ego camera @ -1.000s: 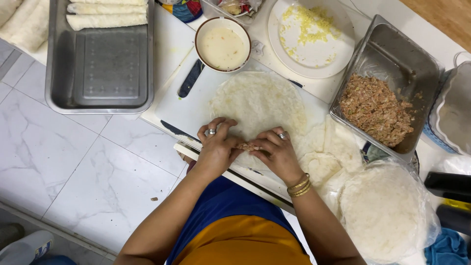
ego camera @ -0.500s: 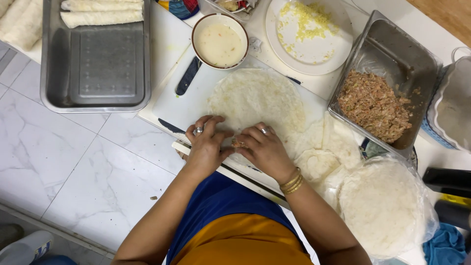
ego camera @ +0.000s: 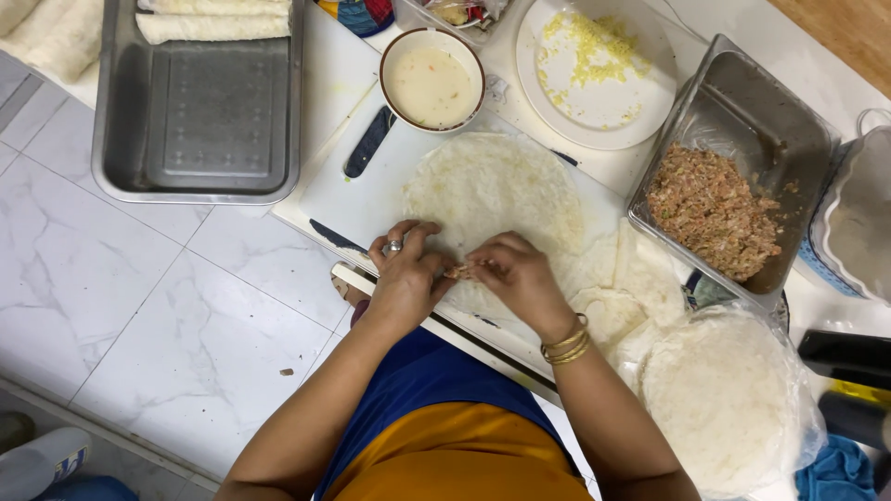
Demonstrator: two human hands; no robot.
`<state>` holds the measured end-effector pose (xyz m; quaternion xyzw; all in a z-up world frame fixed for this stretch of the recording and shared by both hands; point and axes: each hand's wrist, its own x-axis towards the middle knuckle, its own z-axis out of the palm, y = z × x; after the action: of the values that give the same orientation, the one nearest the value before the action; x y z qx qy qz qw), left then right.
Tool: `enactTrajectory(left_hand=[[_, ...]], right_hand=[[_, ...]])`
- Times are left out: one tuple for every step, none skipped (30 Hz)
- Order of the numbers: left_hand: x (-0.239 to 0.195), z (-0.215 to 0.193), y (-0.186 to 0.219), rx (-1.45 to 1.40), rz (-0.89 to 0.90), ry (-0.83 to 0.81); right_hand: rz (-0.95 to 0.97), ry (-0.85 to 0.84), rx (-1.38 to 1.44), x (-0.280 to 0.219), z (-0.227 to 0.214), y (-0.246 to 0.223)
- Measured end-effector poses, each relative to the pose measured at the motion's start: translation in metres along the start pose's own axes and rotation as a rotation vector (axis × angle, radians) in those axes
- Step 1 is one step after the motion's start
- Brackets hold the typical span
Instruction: The person places a meat filling onto a thin, translucent wrapper on a cutting board and rolls it into a cylindrical shape. They apply a liquid from a bowl to the wrapper's edge to seal it before placing the finished roll onto a metal tray. The process is repeated with a new wrapper.
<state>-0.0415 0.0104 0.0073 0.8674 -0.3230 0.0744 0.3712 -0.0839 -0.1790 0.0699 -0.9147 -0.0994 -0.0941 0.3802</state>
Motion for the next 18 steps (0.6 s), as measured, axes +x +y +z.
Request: enactTrajectory(left_hand=[[0.001, -0.003, 0.002, -0.016, -0.005, -0.002], [0.002, -0.003, 0.002, -0.017, -0.005, -0.001], [0.002, -0.004, 0.003, -0.021, -0.011, -0.018], [0.002, -0.004, 0.003, -0.025, -0.016, -0.035], [0.001, -0.007, 0.002, -0.027, -0.012, -0.035], [0.0, -0.01, 0.002, -0.02, -0.002, -0.051], [-0.002, -0.012, 0.002, -0.014, 0.005, -0.066], [0.0, -0.013, 0.001, -0.019, 0.008, -0.065], [0.0, -0.016, 0.0, -0.019, 0.002, -0.081], [0.0, -0.018, 0.0, -0.019, -0.003, -0.096], [0.002, -0.018, 0.002, -0.019, 0.001, -0.098], [0.004, -0.018, 0.004, -0.047, 0.03, -0.054], [0.008, -0.017, 0.007, -0.075, 0.064, -0.008], [0.008, -0.017, 0.012, -0.075, 0.074, -0.007], [0.01, -0.016, 0.017, -0.084, 0.088, -0.02], [0.012, -0.015, 0.021, -0.092, 0.103, -0.032], [0.012, -0.008, 0.023, -0.089, 0.09, -0.039], [0.011, 0.001, 0.026, -0.076, 0.081, 0.002]], right_hand=[[0.12, 0.038, 0.178, -0.003, -0.005, 0.002], [0.119, 0.037, 0.176, -0.005, -0.01, 0.01], [0.205, 0.103, 0.394, -0.009, -0.015, 0.017], [0.291, 0.17, 0.613, -0.013, -0.021, 0.025], [0.291, 0.174, 0.61, -0.015, -0.045, 0.024], [0.334, 0.307, 0.503, -0.018, -0.069, 0.023], [0.376, 0.437, 0.392, -0.021, -0.094, 0.022], [0.377, 0.439, 0.387, -0.025, -0.118, 0.029], [0.197, 0.62, 0.364, -0.031, -0.141, 0.037], [0.016, 0.799, 0.336, -0.037, -0.165, 0.043], [0.016, 0.803, 0.335, -0.04, -0.176, 0.072], [0.025, 0.734, 0.089, -0.043, -0.188, 0.101], [0.034, 0.659, -0.156, -0.046, -0.2, 0.129], [0.033, 0.668, -0.159, -0.053, -0.196, 0.118], [0.121, 0.569, -0.556, -0.055, -0.193, 0.11], [0.211, 0.454, -0.944, -0.056, -0.19, 0.102], [0.213, 0.442, -0.935, -0.051, -0.167, 0.09], [0.168, 0.38, -0.763, -0.047, -0.144, 0.078]])
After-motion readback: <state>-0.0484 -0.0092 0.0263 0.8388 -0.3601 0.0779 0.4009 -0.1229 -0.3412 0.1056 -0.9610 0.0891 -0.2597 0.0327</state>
